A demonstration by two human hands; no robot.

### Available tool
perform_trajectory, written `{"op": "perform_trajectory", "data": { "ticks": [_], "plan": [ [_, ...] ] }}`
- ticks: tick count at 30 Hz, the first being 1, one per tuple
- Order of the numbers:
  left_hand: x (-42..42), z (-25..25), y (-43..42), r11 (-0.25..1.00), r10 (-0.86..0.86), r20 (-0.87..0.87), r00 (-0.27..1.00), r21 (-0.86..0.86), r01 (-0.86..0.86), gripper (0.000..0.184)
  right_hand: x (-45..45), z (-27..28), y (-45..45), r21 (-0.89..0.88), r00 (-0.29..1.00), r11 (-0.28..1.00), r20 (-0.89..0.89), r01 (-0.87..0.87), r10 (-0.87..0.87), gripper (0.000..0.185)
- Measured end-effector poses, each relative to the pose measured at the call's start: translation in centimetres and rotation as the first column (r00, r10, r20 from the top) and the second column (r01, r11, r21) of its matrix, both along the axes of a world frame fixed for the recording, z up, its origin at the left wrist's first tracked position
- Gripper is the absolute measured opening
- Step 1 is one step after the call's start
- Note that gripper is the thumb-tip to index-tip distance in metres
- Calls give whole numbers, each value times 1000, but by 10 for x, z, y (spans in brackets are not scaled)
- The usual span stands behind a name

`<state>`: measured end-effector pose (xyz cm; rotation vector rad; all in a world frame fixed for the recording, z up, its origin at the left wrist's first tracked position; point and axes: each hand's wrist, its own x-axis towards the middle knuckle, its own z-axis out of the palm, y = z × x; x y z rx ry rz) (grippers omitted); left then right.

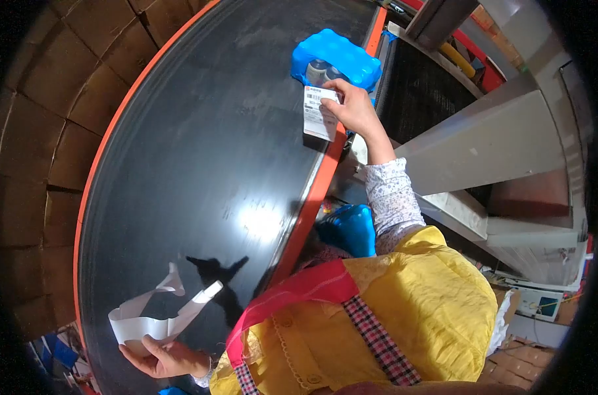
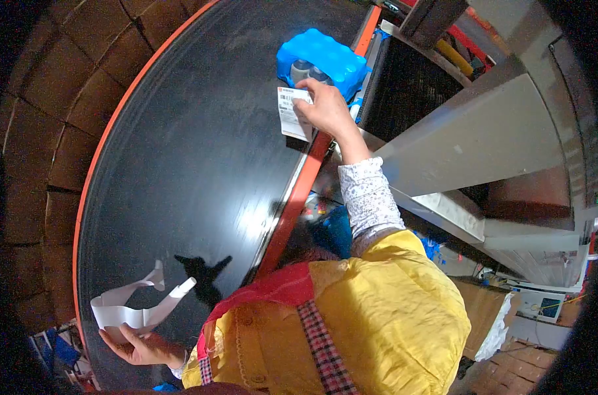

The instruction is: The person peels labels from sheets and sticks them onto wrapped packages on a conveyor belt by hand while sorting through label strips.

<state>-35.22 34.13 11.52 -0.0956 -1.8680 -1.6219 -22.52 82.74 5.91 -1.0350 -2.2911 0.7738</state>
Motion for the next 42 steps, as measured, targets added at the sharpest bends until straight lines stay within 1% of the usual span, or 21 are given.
{"op": "perform_trajectory", "data": {
  "ticks": [4,7,11,14,16,19,22,23,26,27,30,32,33,34,36,37,38,39,40,41,42],
  "plan": [
    [-1,0,-2,999,-7,-32,999,-32,6,49,-13,-24,15,-25,978,998,-204,-55,48,36],
    [7,3,6,998,-53,-64,997,40,56,47,-25,-68,67,-79,891,978,-403,195,-210,40],
    [8,3,-11,994,-107,-102,989,24,110,46,-34,-77,117,32,783,836,-370,548,-499,44],
    [14,1,-19,989,-138,-58,989,43,140,45,-33,-85,132,202,765,745,-291,636,-574,52],
    [20,2,-23,989,-142,-20,990,44,143,45,-26,-93,130,157,847,834,-55,530,-528,57],
    [23,3,-27,989,-149,-6,989,21,149,43,-34,-61,70,603,753,642,101,474,-651,71],
    [18,-1,-45,992,-127,16,992,-23,128,43,-41,-56,78,662,898,748,299,49,-323,79],
    [16,-3,-51,992,-118,23,993,-44,119,44,-51,-110,115,531,933,843,341,-91,-115,82],
    [29,10,-45,992,-123,-4,992,29,123,42,-59,-108,89,363,842,916,429,172,-327,87],
    [33,10,-42,987,-154,16,988,52,153,42,-66,-110,78,429,839,891,423,148,-342,90],
    [47,5,-51,947,-310,155,938,141,289,43,-81,-98,11,244,879,964,477,-106,-24,89],
    [41,-14,-64,810,-567,260,782,0,587,49,-59,-74,-93,164,888,930,389,-329,246,75],
    [45,-19,-58,707,-670,298,680,-22,707,51,-32,-52,-147,-57,897,900,81,-431,435,64],
    [54,-25,-48,580,-762,330,558,-38,814,52,-7,-59,-195,-60,840,844,-160,-533,519,60],
    [80,-29,-33,285,-875,413,254,14,958,57,56,-59,-290,-186,636,682,-590,-707,498,61],
    [91,-43,-31,128,-901,412,136,-47,991,63,90,-52,-325,-161,617,671,-586,-724,526,67],
    [103,-51,-31,-41,-873,484,-65,59,997,65,123,-46,-360,-135,597,658,-581,-741,553,75],
    [136,-76,-19,-124,-866,482,-129,43,991,66,172,-39,-382,-404,688,582,-587,-706,427,84],
    [141,-75,-27,-236,-840,502,-206,4,972,67,184,-42,-419,-324,827,782,-396,-533,399,83],
    [159,-70,-26,-292,-831,482,-279,49,955,64,198,-43,-438,-446,869,762,-383,-470,312,79],
    [173,-66,-24,-342,-832,482,-275,-54,938,61,214,-44,-457,-407,895,856,-425,-320,132,65]
  ]
}}
